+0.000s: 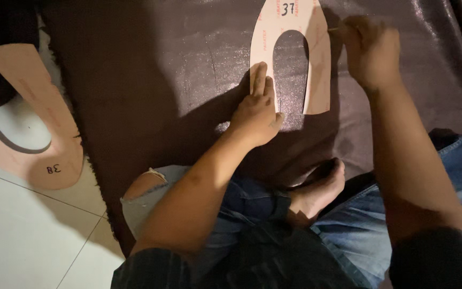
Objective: The person sits on the floor and uses a U-shaped paper template to mark a dark brown fabric. They place the template on the fabric, trace its outline with a pen, and then move the template to a new spot to repeat the process.
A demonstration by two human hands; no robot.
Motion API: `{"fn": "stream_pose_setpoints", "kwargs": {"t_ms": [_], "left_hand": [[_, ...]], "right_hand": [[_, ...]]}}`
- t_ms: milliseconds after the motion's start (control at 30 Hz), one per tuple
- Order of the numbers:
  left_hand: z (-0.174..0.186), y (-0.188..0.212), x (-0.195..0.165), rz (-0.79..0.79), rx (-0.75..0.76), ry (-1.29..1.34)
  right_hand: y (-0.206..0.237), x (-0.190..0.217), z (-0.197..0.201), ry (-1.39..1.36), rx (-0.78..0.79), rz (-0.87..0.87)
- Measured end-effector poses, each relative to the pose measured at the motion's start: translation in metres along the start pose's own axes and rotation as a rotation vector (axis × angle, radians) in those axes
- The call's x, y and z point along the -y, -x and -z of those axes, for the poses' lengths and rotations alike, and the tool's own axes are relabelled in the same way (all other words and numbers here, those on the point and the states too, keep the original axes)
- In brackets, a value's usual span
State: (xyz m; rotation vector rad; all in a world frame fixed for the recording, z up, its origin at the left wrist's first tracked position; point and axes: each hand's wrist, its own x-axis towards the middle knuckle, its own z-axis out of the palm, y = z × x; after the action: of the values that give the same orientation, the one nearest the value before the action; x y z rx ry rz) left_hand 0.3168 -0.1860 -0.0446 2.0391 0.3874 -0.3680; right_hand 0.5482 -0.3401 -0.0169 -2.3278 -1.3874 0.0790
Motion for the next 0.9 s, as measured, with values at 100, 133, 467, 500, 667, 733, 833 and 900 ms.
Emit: {"fn": "stream_pose_setpoints", "kwargs": {"t_ms": [100,133,467,500,667,733,833,900], "left_hand": [[0.001,-0.001,-0.001,-0.005,-0.022,0.013],[0.001,-0.002,-0.002,0.022,0.017,0.012],[-0.003,-0.005,0.001,-0.009,0.016,-0.059],[-0.002,-0.006,0.000,0.003,0.038,-0.065],[0.002,-0.004,-0.001,0.020,0.092,-0.102],[0.002,0.000,-0.001,-0.008,0.044,-0.068],[0.001,0.001,-0.001,-0.034,0.003,-0.063],[0.000,-0.001,-0.002,-0.008,0.020,-0.065]], "right_hand": [[0.000,0.001,-0.001,-0.049,0.049,-0.150],[0.007,0.004,0.001,-0.015,0.072,-0.182],[0.096,0.034,0.028,0.155,0.214,-0.132],[0.091,0.030,0.025,0.118,0.206,-0.194],[0.045,0.002,0.000,-0.020,-0.018,-0.195],[0.039,-0.002,-0.005,-0.039,-0.026,-0.261],[0.058,0.008,0.001,0.008,-0.008,-0.167],[0.085,0.021,0.012,0.105,0.027,-0.089]]}}
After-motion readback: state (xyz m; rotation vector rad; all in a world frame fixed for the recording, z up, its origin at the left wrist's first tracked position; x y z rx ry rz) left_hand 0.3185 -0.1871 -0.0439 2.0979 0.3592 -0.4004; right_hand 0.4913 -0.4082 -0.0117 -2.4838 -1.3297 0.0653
